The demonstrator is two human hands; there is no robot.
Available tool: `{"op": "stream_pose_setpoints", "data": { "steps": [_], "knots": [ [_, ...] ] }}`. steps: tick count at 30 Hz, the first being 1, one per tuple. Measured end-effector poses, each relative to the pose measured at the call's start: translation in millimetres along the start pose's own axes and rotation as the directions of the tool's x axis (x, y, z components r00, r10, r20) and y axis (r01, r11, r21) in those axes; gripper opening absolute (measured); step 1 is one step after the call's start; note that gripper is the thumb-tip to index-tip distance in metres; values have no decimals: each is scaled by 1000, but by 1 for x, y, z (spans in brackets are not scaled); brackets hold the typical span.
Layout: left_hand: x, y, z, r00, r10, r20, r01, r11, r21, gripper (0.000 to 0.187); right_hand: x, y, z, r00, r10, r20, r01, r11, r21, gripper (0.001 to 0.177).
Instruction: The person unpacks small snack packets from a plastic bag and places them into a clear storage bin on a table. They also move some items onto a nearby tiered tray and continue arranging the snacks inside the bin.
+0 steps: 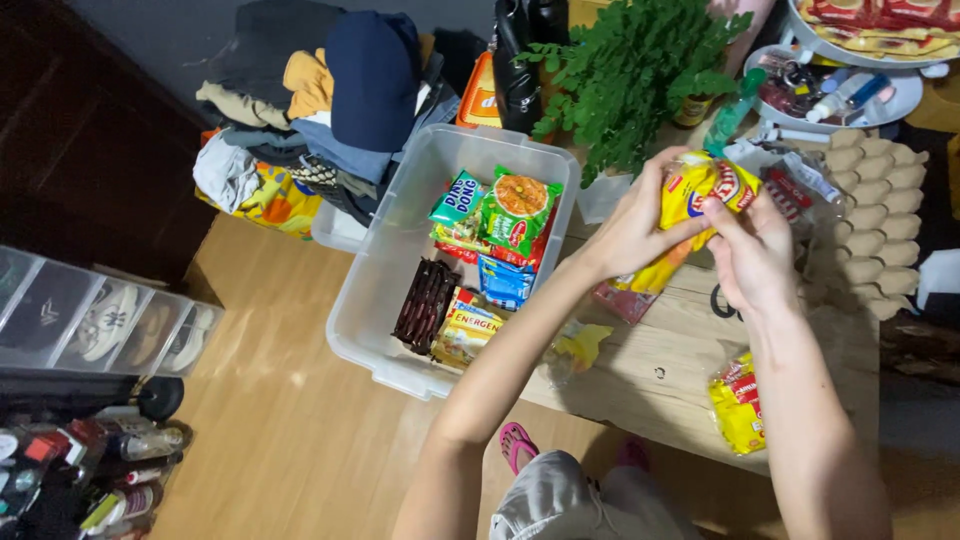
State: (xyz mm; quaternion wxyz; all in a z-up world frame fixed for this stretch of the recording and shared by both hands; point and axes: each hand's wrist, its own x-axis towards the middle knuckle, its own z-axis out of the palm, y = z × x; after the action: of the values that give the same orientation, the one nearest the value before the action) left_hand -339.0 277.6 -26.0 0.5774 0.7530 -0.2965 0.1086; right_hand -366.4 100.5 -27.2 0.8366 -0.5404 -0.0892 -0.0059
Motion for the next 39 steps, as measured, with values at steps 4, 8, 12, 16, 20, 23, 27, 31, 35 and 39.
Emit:
{"op": "stream_pose_setpoints", "data": {
  "steps": [4, 8, 12, 16, 20, 23, 27, 31, 35, 39],
  "knots": [
    [-2, -6, 10, 999, -52, 13, 53, 997, -60, 87, -2, 3, -7, 999, -17, -34, 18, 1000, 18, 39],
    [5, -23, 42, 941, -237, -241, 97, 873, -477, 86, -7, 1, -2, 997, 77, 0, -76, 984, -161, 51],
    [3, -66, 58, 822, -514, -243, 312, 765, -563, 81, -12, 8, -18, 971, 238, -19, -230, 912, -339, 63],
    [-15, -60, 41, 797, -603, 27, 336, 405, -850, 78, -28, 11, -52, 945, 317, -77, -322, 867, -381, 64],
    [-42, -101, 66, 688, -726, 12, 356, 323, -877, 61, -38, 8, -83, 915, 390, -98, -395, 827, -399, 62],
    [-80, -180, 112, 687, -727, -14, 252, 257, -933, 42, -38, 11, -105, 878, 464, -116, -469, 785, -406, 59],
    [-78, -155, 122, 760, -650, 5, 278, 318, -906, 30, -32, -16, -99, 723, 672, -161, -647, 575, -501, 68],
    [-77, -138, 123, 709, -697, 106, 270, 129, -954, 30, -3, -16, -129, 673, 738, -48, -504, 411, -760, 84],
    [-94, -140, 143, 721, -646, 252, 314, -20, -949, 40, 41, -20, -135, 513, 856, 63, -81, 121, -989, 120],
    [-102, -156, 173, 749, -616, 244, 324, 19, -946, 38, 72, -24, -117, 350, 927, -133, 222, -220, -950, 131]
  ]
}}
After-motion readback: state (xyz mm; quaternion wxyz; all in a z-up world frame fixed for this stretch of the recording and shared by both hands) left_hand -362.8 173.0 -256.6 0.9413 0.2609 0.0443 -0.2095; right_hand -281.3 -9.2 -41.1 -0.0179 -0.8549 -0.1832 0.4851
